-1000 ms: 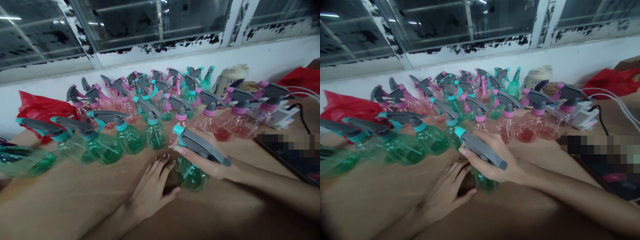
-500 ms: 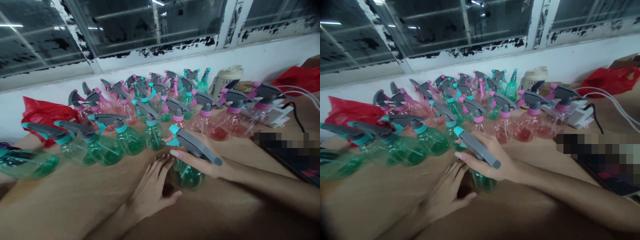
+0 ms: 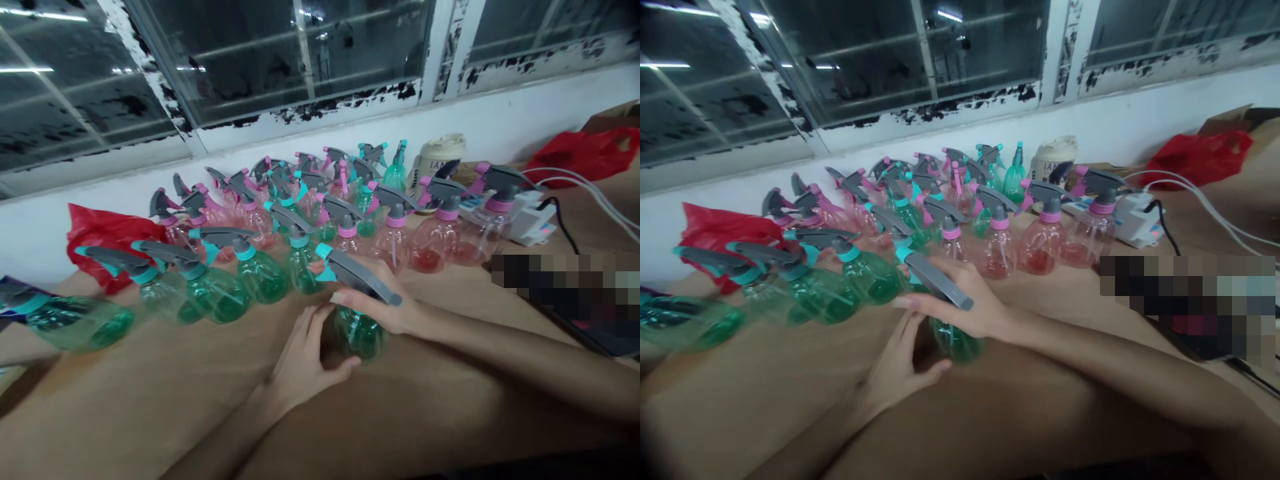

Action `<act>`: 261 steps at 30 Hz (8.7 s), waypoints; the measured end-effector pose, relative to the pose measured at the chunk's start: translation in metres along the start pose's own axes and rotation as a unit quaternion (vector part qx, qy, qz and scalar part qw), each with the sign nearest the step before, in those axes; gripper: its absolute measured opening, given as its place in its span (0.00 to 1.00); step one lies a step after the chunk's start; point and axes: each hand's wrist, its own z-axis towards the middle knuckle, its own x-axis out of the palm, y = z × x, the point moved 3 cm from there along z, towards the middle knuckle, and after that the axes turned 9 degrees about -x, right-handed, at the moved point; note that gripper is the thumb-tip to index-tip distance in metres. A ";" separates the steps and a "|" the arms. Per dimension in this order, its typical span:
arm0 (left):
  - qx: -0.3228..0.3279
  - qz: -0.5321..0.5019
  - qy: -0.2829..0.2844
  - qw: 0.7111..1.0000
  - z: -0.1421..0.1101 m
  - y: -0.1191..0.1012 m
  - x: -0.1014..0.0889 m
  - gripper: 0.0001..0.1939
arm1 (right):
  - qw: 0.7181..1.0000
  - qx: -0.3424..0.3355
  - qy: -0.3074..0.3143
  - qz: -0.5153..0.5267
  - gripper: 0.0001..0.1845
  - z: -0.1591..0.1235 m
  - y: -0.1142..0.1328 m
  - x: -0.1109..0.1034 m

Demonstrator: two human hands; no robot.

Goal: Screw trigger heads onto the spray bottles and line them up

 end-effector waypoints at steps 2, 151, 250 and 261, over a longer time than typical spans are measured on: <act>-0.002 -0.015 -0.012 1.000 -0.002 0.001 -0.001 0.38 | 1.000 -0.002 -0.008 -0.004 0.17 0.001 0.001 0.005; -0.033 -0.118 -0.008 0.992 0.022 -0.035 0.002 0.40 | 0.981 0.098 0.067 0.152 0.22 -0.003 -0.006 -0.013; 0.059 0.167 0.080 0.981 0.007 0.000 0.012 0.31 | 0.997 0.065 0.005 -0.029 0.16 -0.006 -0.012 -0.019; 0.064 0.179 0.084 0.978 0.006 0.001 0.013 0.31 | 0.996 0.081 0.019 0.035 0.17 -0.009 -0.015 -0.019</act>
